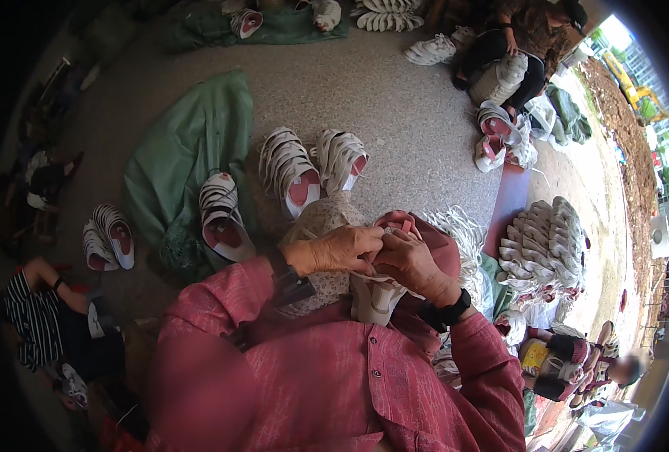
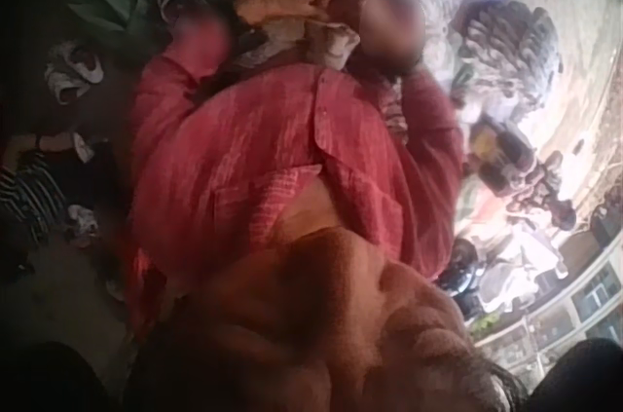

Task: The person threads a white shoelace through the eyelets of a white sneaker held in their lap. They pull the laces tight and arrange them across the shoe opening. The person repeats this threading and tightening process for the duration of the clip.

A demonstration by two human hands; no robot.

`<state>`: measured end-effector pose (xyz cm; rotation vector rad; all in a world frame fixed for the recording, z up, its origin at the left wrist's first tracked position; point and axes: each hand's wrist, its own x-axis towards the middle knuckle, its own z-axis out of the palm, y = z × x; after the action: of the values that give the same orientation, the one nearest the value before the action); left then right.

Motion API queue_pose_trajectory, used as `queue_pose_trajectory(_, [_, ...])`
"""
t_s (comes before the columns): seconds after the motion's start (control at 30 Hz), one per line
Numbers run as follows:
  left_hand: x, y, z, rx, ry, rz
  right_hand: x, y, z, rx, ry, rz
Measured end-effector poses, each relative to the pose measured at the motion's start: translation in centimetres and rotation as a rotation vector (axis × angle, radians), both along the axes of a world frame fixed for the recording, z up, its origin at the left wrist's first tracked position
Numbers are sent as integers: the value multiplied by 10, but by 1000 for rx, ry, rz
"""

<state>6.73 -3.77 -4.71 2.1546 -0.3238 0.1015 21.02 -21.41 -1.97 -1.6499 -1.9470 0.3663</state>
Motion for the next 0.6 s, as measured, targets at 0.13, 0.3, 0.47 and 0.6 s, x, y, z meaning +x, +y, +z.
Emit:
queue_pose_trajectory(0.13, [2,-4,-3,-10,-69,7,-5,-4,2,146,-124,79])
queue_pose_trajectory(0.3, [1,0,2,-145,190,-82,83,-31,62,57,-578,-332])
queue_pose_trajectory(0.47, [4,-4,4,-171,168,-10,76,-51,76,94,-188,-376])
queue_pose_trajectory(0.6, [-1,-2,16,-275,297,-8,11,-27,31,102,-192,-48])
